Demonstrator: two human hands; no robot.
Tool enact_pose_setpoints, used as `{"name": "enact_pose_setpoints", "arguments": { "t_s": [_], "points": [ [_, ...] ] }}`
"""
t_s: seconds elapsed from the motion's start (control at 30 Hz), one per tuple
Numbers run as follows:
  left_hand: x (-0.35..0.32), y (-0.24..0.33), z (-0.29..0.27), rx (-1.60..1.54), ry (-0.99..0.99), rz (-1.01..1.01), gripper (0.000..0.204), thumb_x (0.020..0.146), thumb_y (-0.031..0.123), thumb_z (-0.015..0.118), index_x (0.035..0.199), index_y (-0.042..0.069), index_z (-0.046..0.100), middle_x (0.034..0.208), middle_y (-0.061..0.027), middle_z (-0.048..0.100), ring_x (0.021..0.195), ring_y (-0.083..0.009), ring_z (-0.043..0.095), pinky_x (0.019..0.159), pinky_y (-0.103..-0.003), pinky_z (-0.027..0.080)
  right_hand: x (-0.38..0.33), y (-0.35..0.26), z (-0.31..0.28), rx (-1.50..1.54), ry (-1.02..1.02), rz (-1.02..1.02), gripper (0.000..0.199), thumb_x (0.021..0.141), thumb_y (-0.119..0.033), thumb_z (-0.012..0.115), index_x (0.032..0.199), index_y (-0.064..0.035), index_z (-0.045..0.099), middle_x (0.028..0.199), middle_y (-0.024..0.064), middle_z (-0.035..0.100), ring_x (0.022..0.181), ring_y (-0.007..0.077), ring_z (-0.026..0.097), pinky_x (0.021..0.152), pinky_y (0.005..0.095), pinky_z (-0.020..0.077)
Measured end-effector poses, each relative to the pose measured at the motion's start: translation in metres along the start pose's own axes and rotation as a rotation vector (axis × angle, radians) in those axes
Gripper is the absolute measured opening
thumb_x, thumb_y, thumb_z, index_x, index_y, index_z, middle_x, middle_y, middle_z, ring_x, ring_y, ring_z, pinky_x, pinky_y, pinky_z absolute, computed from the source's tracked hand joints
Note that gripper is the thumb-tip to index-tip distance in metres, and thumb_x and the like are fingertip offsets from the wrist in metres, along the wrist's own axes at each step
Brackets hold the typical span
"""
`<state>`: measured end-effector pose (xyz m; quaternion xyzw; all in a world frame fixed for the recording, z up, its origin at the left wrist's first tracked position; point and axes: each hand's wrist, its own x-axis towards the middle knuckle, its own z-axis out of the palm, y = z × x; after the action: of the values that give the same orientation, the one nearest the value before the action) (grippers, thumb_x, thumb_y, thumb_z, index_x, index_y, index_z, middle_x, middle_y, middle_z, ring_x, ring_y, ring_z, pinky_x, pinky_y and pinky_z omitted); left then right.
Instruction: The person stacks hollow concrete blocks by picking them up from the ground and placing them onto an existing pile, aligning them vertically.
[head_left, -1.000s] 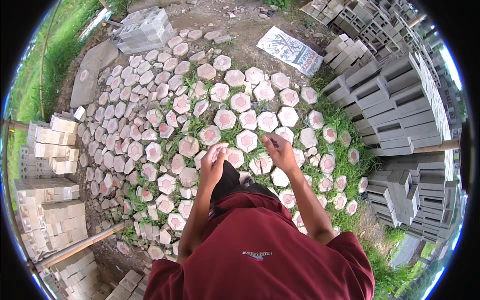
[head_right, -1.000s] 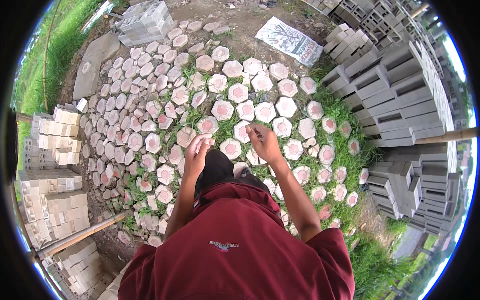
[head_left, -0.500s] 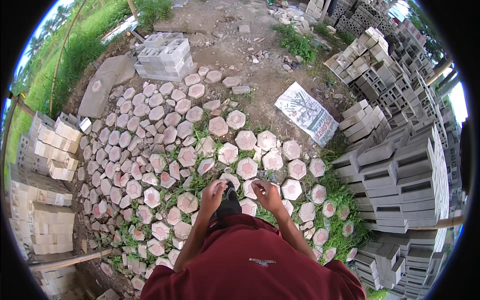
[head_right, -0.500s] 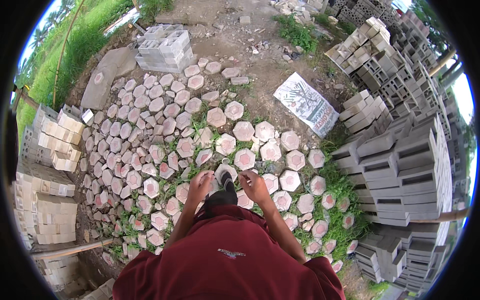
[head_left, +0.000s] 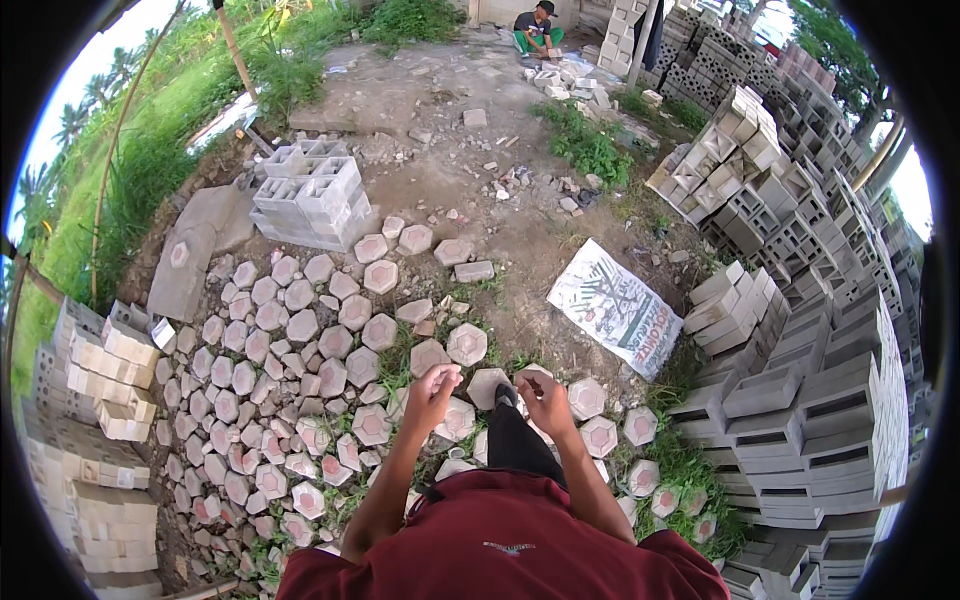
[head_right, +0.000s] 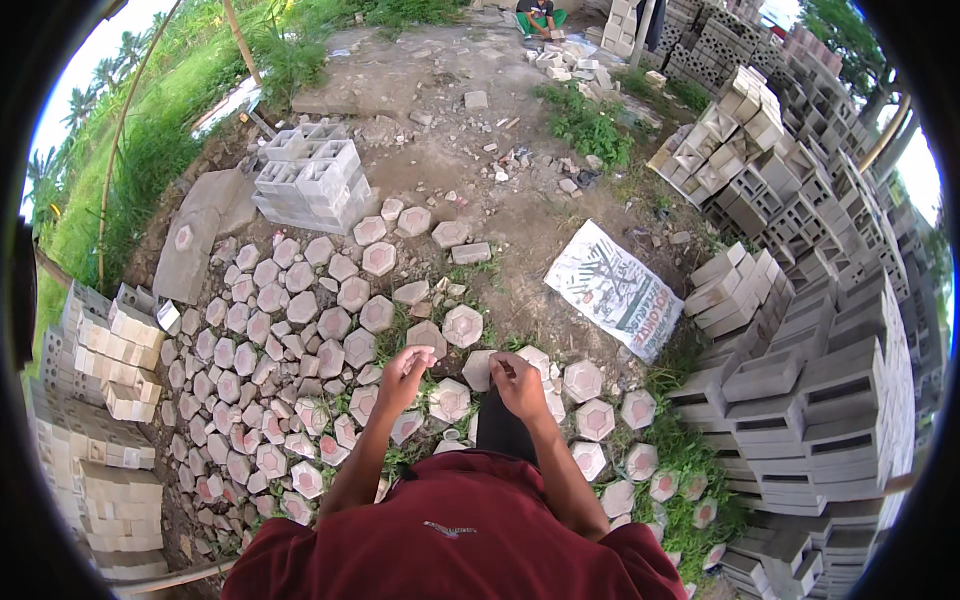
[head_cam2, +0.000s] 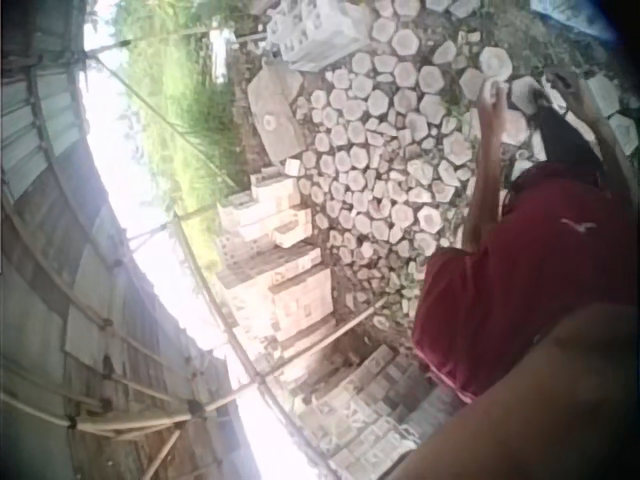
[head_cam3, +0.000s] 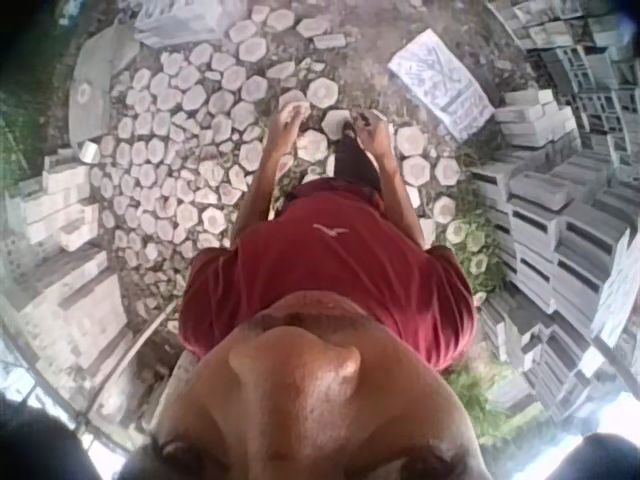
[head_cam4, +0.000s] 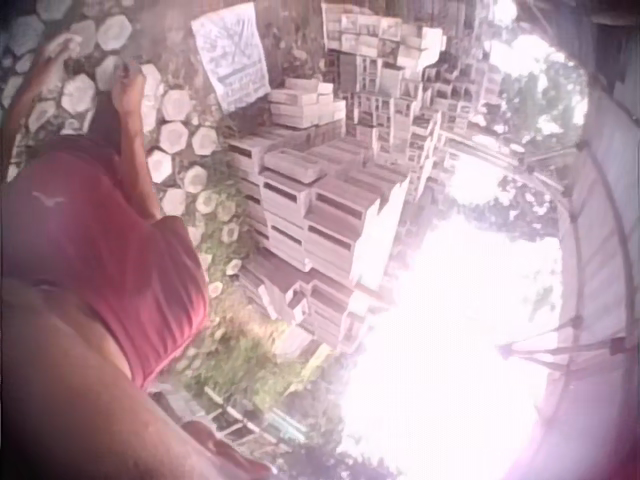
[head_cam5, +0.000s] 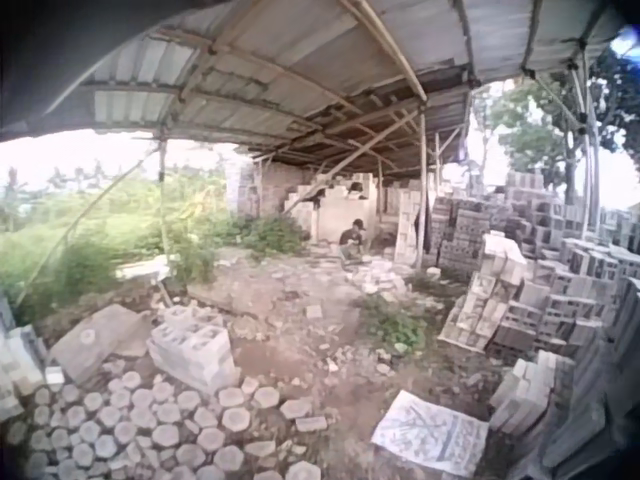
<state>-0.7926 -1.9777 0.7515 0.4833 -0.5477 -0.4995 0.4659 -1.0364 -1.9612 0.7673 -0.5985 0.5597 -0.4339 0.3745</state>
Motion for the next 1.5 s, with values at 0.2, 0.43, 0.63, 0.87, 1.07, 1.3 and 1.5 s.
{"name": "enact_pose_setpoints", "arguments": {
  "t_s": [0.2,0.43,0.63,0.87,1.07,1.3,1.5],
  "points": [
    [0.095,-0.006,0.015,0.002,0.137,-0.042,0.025,0.099,0.018,0.053,0.110,-0.004,0.061,0.098,-0.0125,0.070,0.092,-0.0168,0.067,0.081,-0.028,0.052,0.135,0.018,-0.028,-0.046,-0.107,0.018,0.023,0.094,-0.018,0.061,0.100,0.0035,0.065,0.076,0.0085,0.065,0.071,0.0129,0.061,0.068,0.0287,0.0499],
    [0.200,0.022,0.010,0.058,0.351,-0.070,0.026,0.099,0.020,0.054,0.110,-0.002,0.062,0.093,-0.0092,0.068,0.084,-0.0135,0.064,0.075,-0.027,0.050,0.290,0.014,-0.017,-0.115,-0.348,-0.084,0.027,0.092,-0.023,0.065,0.103,0.0016,0.066,0.087,0.0185,0.069,0.080,0.0243,0.070,0.073,0.0344,0.0544],
    [0.251,-0.001,-0.016,-0.070,0.523,-0.151,0.025,0.100,0.019,0.053,0.112,0.000,0.062,0.094,-0.0062,0.069,0.087,-0.0117,0.063,0.076,-0.026,0.049,0.392,0.003,0.028,-0.029,-0.547,-0.165,0.025,0.091,-0.018,0.065,0.104,0.0036,0.065,0.091,0.0192,0.069,0.082,0.0288,0.069,0.073,0.0352,0.0554],
    [0.366,-0.017,-0.069,-0.196,0.574,-0.163,0.025,0.101,0.021,0.051,0.113,0.002,0.063,0.097,-0.0048,0.068,0.090,-0.0107,0.063,0.079,-0.025,0.049,0.507,0.008,0.083,-0.017,-0.541,-0.141,0.026,0.091,-0.019,0.066,0.106,0.0022,0.066,0.090,0.0163,0.070,0.081,0.0215,0.069,0.072,0.0331,0.0548],
    [0.480,0.017,-0.144,-0.250,0.597,-0.113,0.026,0.101,0.019,0.052,0.114,-0.001,0.061,0.095,-0.0041,0.066,0.090,-0.0097,0.060,0.079,-0.025,0.047,0.606,-0.032,0.111,-0.073,-0.564,-0.110,0.025,0.092,-0.020,0.065,0.106,0.0011,0.067,0.090,0.0139,0.071,0.082,0.0179,0.069,0.073,0.0307,0.0543],
    [0.575,0.022,-0.211,-0.242,0.590,-0.067,0.024,0.101,0.020,0.052,0.113,0.001,0.062,0.098,-0.0027,0.067,0.091,-0.0092,0.060,0.084,-0.025,0.046,0.716,-0.051,0.143,-0.035,-0.494,0.004,0.027,0.093,-0.021,0.064,0.107,0.0023,0.067,0.091,0.0113,0.071,0.083,0.0153,0.068,0.074,0.0283,0.0527],
    [0.640,0.008,-0.229,-0.214,0.685,-0.124,0.028,0.101,0.019,0.053,0.115,-0.003,0.061,0.096,-0.0043,0.065,0.090,-0.0100,0.059,0.083,-0.026,0.047,0.810,-0.038,0.178,-0.003,-0.588,0.007,0.027,0.094,-0.022,0.064,0.106,0.0015,0.067,0.090,0.0102,0.071,0.082,0.0137,0.067,0.073,0.0273,0.0521]
  ]
}}
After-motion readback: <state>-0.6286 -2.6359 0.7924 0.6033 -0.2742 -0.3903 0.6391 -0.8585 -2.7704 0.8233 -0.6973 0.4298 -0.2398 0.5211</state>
